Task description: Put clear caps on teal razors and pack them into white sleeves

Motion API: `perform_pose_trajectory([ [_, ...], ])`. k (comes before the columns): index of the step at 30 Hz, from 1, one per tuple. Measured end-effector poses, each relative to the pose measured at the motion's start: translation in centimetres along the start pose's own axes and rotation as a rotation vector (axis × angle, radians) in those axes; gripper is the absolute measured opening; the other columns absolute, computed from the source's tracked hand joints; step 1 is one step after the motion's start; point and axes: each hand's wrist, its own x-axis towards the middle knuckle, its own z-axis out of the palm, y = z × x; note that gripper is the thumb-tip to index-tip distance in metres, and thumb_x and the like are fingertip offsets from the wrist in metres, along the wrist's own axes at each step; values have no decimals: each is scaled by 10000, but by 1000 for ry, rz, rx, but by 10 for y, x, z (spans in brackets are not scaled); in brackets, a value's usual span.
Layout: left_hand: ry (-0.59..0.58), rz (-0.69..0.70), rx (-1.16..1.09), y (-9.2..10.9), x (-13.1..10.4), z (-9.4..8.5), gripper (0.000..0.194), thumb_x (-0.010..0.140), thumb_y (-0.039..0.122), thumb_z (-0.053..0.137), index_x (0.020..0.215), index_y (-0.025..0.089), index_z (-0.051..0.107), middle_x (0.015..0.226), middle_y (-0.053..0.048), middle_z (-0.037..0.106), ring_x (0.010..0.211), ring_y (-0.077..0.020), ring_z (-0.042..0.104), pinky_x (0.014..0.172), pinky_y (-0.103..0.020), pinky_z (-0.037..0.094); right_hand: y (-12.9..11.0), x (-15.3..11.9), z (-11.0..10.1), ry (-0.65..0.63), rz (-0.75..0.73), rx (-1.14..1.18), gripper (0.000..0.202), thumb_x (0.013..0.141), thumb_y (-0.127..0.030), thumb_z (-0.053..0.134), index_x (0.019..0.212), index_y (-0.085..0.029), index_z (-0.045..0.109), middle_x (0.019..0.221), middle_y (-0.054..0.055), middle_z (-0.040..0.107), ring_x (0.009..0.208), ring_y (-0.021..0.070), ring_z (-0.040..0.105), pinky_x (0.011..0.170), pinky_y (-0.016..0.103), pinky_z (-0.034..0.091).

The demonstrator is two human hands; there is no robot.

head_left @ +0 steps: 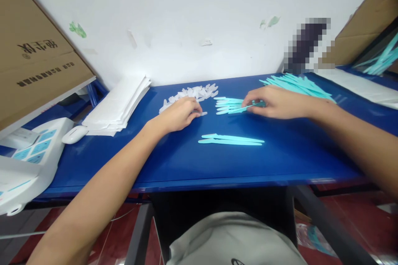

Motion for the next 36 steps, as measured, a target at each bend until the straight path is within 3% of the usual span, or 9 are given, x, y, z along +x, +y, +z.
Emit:
perform_pose_trajectory([
  [14, -12, 31, 13, 4, 1, 1, 296, 1005, 210, 470, 1089, 135, 744, 1055, -134, 703, 1051, -272, 646, 958, -405, 502, -8, 3, 5, 13, -82, -79, 304, 943, -316, 496, 1062, -190, 745, 1052, 107, 763, 838, 235, 703, 707, 353, 487],
  [36, -5, 98, -18, 7, 1, 1, 338, 1018, 228, 443, 1128, 185, 760, 1065, -126, 709, 1046, -272, 648, 942, -405, 500, -16, 7, 9, -13, -132, 20, 266, 959, -313, 510, 1074, -206, 724, 1085, 90, 764, 907, 240, 709, 784, 368, 517],
])
